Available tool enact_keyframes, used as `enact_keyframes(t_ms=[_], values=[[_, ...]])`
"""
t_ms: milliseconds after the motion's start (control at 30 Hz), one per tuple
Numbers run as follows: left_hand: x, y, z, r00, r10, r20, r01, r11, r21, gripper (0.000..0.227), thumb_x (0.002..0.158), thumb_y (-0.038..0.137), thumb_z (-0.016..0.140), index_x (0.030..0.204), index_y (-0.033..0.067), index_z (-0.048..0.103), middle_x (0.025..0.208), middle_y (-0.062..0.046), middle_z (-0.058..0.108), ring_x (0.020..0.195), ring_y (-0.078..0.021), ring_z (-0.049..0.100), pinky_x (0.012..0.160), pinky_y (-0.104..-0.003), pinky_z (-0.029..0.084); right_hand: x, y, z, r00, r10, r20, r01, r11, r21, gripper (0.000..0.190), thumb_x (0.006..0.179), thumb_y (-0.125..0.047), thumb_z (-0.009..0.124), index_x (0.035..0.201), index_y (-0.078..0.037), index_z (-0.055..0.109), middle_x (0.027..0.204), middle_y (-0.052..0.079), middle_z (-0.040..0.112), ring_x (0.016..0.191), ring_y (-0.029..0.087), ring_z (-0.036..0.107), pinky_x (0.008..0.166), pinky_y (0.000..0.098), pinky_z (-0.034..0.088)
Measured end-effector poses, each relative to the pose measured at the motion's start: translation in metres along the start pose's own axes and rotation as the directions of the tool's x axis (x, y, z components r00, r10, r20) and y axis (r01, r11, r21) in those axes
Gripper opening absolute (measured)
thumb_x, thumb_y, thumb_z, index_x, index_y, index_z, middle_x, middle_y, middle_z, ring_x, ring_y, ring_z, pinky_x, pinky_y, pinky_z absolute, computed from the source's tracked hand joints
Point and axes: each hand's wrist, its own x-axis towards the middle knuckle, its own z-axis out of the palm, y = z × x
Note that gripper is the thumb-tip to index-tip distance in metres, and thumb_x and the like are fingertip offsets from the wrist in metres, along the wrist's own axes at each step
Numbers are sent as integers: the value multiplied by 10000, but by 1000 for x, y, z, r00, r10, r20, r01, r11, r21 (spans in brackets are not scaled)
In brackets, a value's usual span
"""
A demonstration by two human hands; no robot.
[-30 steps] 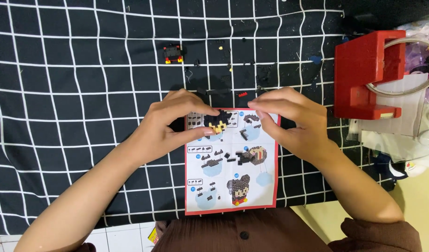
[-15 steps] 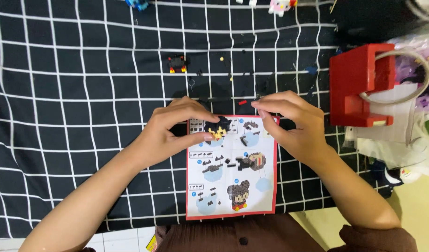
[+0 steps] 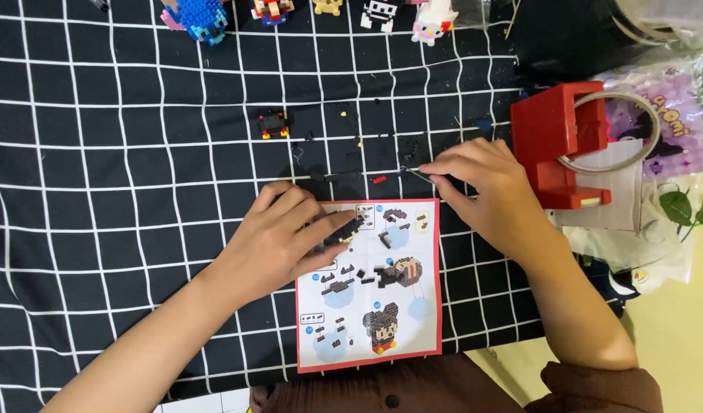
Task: Assembling a miniature character figure using small interlocking building blocks on a grid-patterned workspace.
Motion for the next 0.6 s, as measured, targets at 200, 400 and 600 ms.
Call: enact_keyframes(t_ms=[200,400,600], values=[[2,1,-7,995,23,94,-11,991,-131,473,854,132,632,1325,88,652,1330,-160,648,1186,-315,609,1014,-469,434,4,-7,-8,996,12,91,-21,996,90,139,877,39,750,960,-68,783,877,95,756,880,300,701,801,395,487],[6,3,-10,990,56,128,-23,969,-244,476,868,-61,479,1311,10,640,1248,-203,699,1253,-368,613,1028,-483,450,1,-9,-5,990,-29,139,15,995,99,104,887,6,749,951,-69,781,887,93,762,883,301,701,813,401,492],[5,0,-8,997,42,62,-27,975,-222,319,911,6,589,1206,54,701,1084,-130,735,1153,-325,655,996,-450,480,-4,-1,21,992,-128,8,128,990,55,150,915,-3,754,1002,-119,792,932,7,742,881,208,675,819,331,463]])
